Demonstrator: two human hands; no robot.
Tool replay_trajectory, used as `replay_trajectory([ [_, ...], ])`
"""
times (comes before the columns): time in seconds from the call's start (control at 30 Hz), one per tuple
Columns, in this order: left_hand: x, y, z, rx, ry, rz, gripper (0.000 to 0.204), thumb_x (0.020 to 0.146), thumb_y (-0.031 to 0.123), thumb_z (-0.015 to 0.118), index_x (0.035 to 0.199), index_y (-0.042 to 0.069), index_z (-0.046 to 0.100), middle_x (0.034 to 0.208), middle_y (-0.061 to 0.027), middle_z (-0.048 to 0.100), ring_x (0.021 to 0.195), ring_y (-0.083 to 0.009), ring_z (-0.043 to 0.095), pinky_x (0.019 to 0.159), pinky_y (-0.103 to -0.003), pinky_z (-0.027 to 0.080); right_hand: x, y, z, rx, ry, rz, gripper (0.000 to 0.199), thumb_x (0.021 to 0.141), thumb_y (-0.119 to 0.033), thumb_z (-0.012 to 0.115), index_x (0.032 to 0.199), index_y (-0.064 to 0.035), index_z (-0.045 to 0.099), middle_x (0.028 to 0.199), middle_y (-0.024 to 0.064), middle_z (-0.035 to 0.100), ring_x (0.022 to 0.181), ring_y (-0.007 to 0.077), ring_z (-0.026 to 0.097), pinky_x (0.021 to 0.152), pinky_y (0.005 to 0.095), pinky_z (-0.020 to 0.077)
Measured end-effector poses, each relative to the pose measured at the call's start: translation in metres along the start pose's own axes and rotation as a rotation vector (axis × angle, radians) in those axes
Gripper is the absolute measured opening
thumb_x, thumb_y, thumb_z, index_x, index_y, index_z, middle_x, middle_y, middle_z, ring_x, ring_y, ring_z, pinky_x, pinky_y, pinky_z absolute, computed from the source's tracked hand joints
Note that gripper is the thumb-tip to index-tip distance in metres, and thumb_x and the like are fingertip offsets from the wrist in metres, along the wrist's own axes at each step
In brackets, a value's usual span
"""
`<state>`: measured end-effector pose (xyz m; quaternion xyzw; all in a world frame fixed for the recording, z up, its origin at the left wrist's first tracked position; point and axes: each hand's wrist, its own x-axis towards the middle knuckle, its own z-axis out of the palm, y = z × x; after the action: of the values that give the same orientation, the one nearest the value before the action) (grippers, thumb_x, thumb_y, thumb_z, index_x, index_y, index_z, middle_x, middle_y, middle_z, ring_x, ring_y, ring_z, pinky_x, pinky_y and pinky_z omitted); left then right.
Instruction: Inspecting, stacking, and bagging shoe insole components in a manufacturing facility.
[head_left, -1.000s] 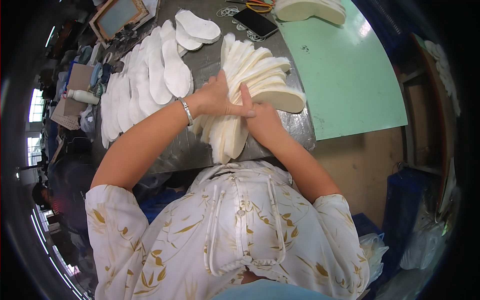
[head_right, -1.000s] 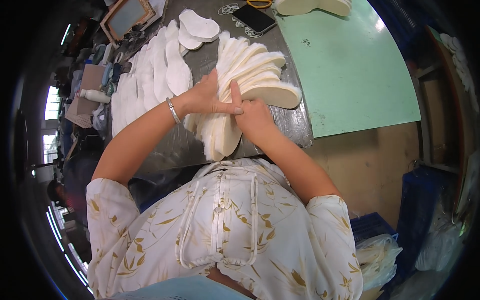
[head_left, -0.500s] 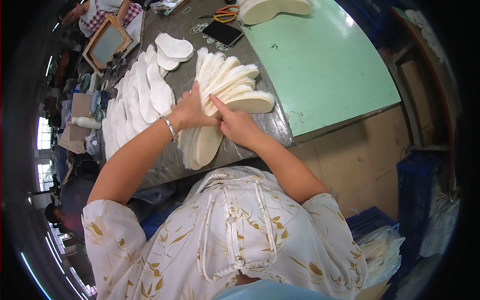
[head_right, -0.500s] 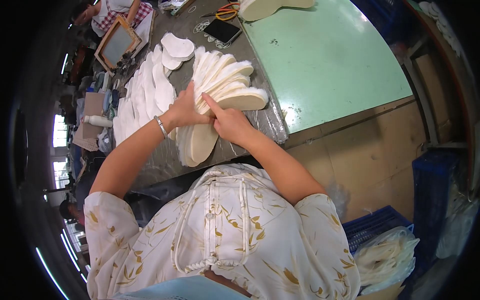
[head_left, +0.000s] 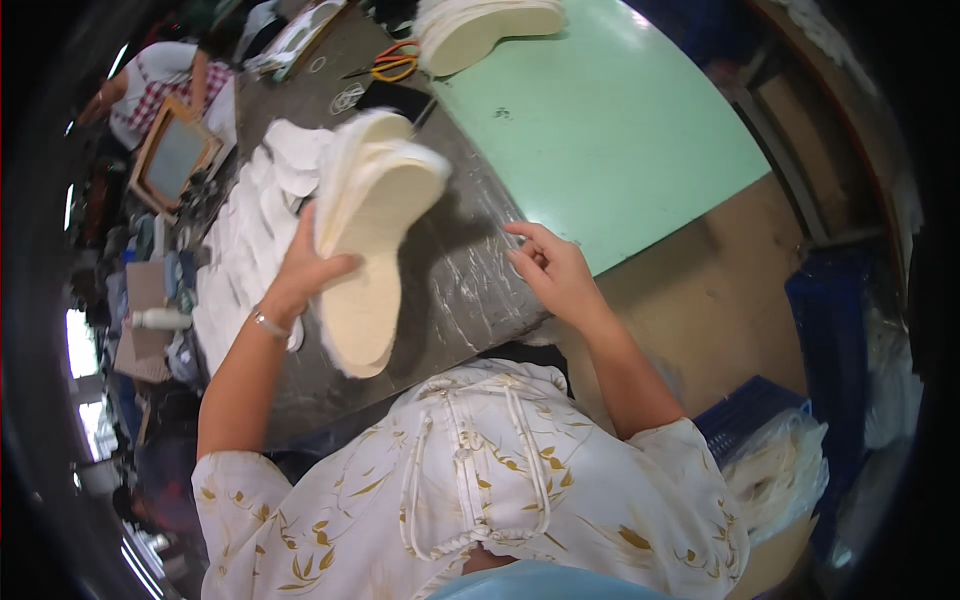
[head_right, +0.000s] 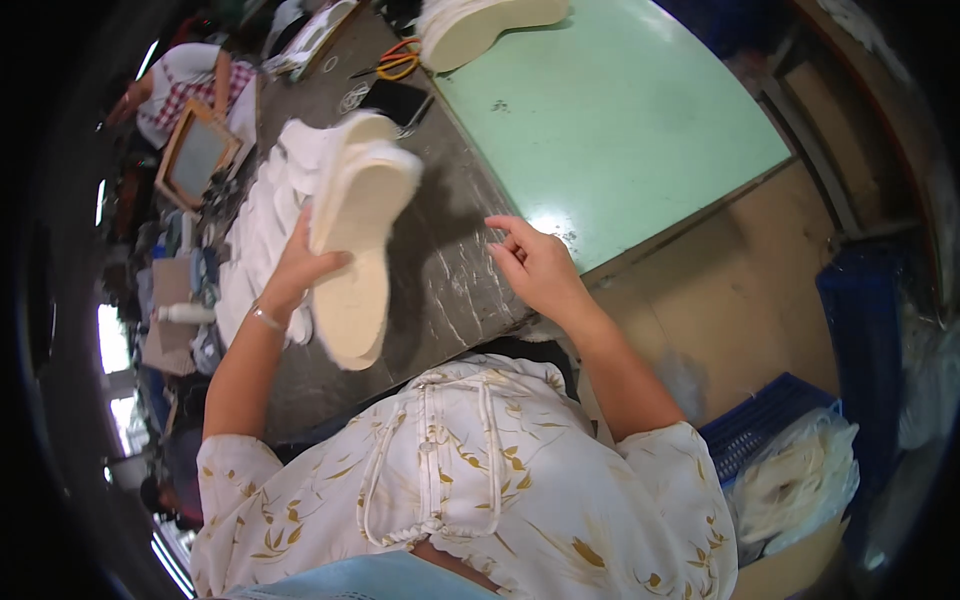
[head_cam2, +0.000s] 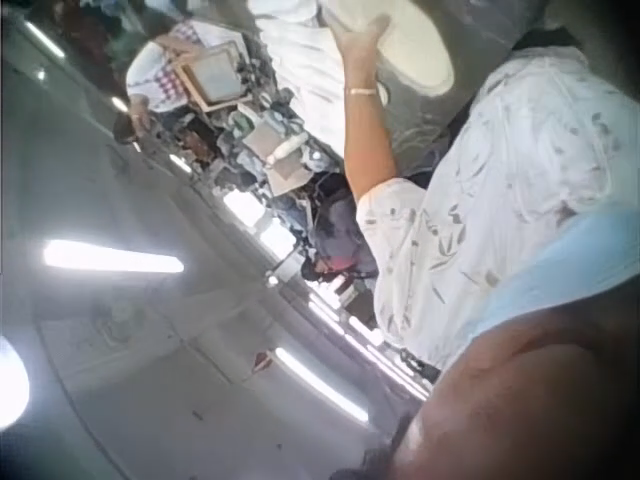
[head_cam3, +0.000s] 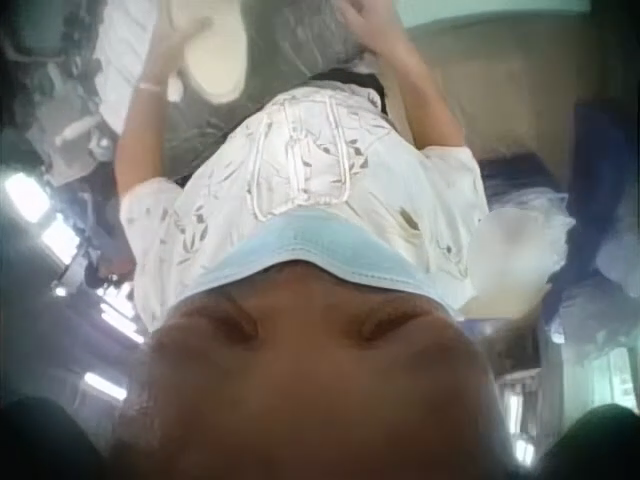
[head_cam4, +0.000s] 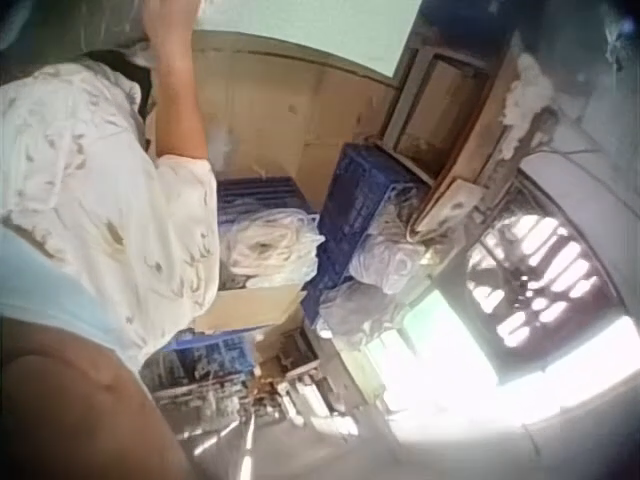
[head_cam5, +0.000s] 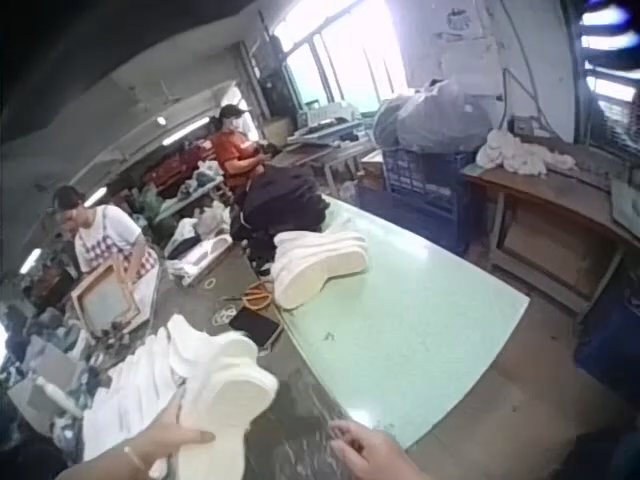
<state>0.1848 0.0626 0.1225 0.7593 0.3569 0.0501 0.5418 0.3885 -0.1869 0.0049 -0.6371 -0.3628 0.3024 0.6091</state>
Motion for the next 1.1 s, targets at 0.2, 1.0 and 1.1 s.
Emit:
replay_trajectory([
  [0.2,-0.009,-0.044,-0.032,-0.803,-0.06,0.098,0.08,0.067,0.026,0.085,0.132,0.0,0.047,0.115,-0.0118,0.064,0.103,-0.0265,0.065,0.089,-0.037,0.056,0.067,-0.025,0.003,-0.327,-0.073,-0.099,0.026,0.09,-0.01,0.059,0.114,-0.004,0.063,0.083,0.0097,0.068,0.077,0.0198,0.067,0.072,0.0317,0.0509],
  [1.0,0.031,-0.121,-0.015,-1.546,-0.481,0.294,0.058,0.081,0.032,0.072,0.125,-0.002,0.057,0.114,-0.0154,0.068,0.097,-0.0237,0.07,0.086,-0.037,0.058,0.15,-0.068,0.144,0.298,-0.289,0.043,0.035,0.09,-0.005,0.063,0.124,0.0005,0.058,0.116,0.0069,0.066,0.099,0.0143,0.063,0.087,0.0282,0.0503],
  [1.1,0.041,-0.135,-0.018,-1.474,-0.41,0.249,0.052,0.081,0.026,0.067,0.124,-0.003,0.059,0.113,-0.0155,0.068,0.094,-0.0233,0.07,0.083,-0.036,0.059,0.145,-0.074,0.151,0.439,-0.286,0.062,0.037,0.089,-0.005,0.064,0.126,-0.0002,0.057,0.119,0.0071,0.065,0.101,0.0154,0.064,0.088,0.0288,0.0506],
])
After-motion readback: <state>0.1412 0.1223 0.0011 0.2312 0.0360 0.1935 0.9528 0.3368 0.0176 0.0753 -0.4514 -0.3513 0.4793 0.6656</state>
